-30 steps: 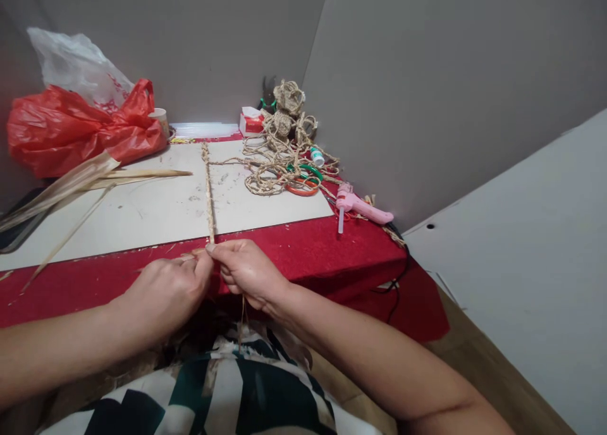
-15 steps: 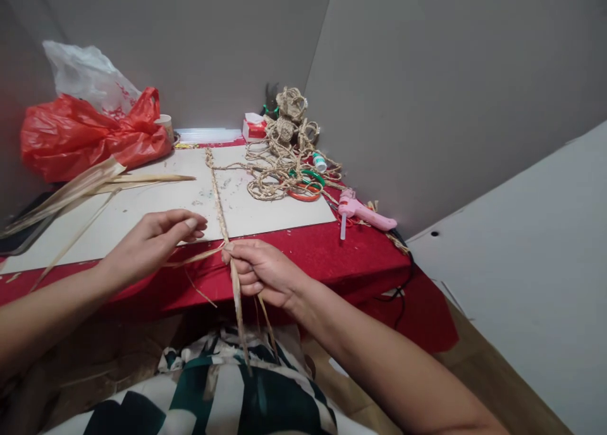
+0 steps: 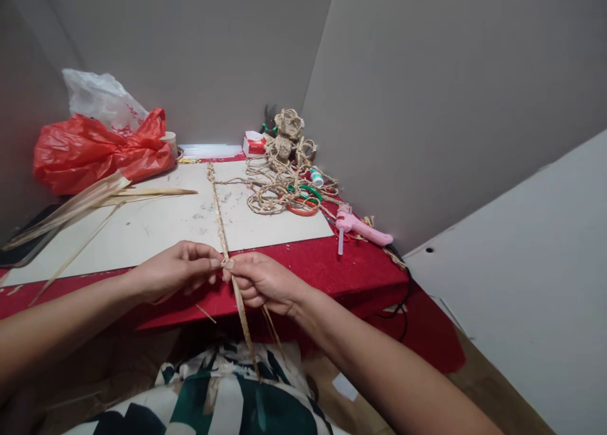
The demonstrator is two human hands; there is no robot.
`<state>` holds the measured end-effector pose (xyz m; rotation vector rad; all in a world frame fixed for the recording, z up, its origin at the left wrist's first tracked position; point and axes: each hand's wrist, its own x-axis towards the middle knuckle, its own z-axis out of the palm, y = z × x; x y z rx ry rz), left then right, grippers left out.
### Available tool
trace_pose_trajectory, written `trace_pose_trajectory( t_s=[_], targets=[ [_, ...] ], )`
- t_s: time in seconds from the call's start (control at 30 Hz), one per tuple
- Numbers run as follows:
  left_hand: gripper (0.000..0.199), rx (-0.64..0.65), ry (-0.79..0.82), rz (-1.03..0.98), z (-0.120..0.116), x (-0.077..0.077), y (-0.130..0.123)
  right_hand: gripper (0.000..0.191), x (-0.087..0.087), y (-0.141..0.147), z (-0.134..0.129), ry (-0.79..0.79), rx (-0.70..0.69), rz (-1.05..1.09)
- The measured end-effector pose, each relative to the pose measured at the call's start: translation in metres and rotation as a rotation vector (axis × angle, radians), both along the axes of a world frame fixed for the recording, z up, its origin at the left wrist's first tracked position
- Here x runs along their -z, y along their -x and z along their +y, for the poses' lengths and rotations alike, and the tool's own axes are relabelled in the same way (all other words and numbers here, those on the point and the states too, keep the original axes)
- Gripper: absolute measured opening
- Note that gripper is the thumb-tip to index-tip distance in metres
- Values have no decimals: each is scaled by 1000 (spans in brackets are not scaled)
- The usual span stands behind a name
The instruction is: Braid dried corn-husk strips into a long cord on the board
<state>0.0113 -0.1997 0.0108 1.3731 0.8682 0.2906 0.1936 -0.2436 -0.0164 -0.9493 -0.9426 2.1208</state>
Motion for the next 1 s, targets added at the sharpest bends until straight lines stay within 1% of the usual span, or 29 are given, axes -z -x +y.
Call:
trace_pose_trajectory(
  t_s=[0.1, 0.17, 0.23, 0.3, 0.4, 0.47, 0.53, 0.63, 0.67, 0.7, 0.73, 0.77, 0.8, 0.83, 0.9, 0.93, 1.0],
  targets=[
    [25, -43, 42, -66, 2, 3, -1, 23, 0, 0, 1, -5, -3, 2],
    [21, -64, 34, -110, 4, 5, -2, 23, 0, 1, 1, -4, -6, 2],
    [19, -86, -17, -107, 6, 7, -2, 23, 0, 1, 1, 0, -5, -6],
    [18, -99, -66, -55, 9, 7, -1, 23, 0, 1, 0, -2, -1, -15],
    [17, -82, -155, 0, 9, 5, 0, 24, 0, 2, -1, -14, 18, -28],
    [17, -51, -314, 30, 4, 2, 1, 25, 1, 4, -2, -37, 45, -44],
    [18, -7, -580, 113, -3, 0, 2, 28, 1, 8, -4, -65, 84, -61],
    [20, 96, -1021, 287, -16, -1, 4, 34, 1, 15, -8, -98, 159, -86],
    [21, 131, -1134, 317, -19, -2, 5, 37, 1, 17, -9, -109, 183, -95],
    [22, 159, -1211, 326, -21, -2, 5, 39, 1, 18, -10, -118, 200, -100],
    [22, 169, -1247, 314, -22, -3, 6, 39, 0, 19, -11, -121, 206, -102],
    [21, 145, -1239, 284, -22, -3, 6, 37, 0, 20, -11, -119, 202, -99],
    [19, 87, -1185, 245, -21, -5, 6, 35, 0, 20, -11, -110, 193, -93],
    [17, 10, -1086, 201, -18, -6, 5, 32, -1, 19, -11, -98, 180, -85],
    [18, -117, -774, 112, -11, -7, 3, 29, -1, 18, -10, -80, 152, -69],
    [21, -130, -581, 68, -8, -6, 1, 29, -2, 17, -9, -77, 138, -62],
    [29, -70, -218, -24, -3, -4, -2, 29, -3, 16, -8, -81, 110, -52]
  ],
)
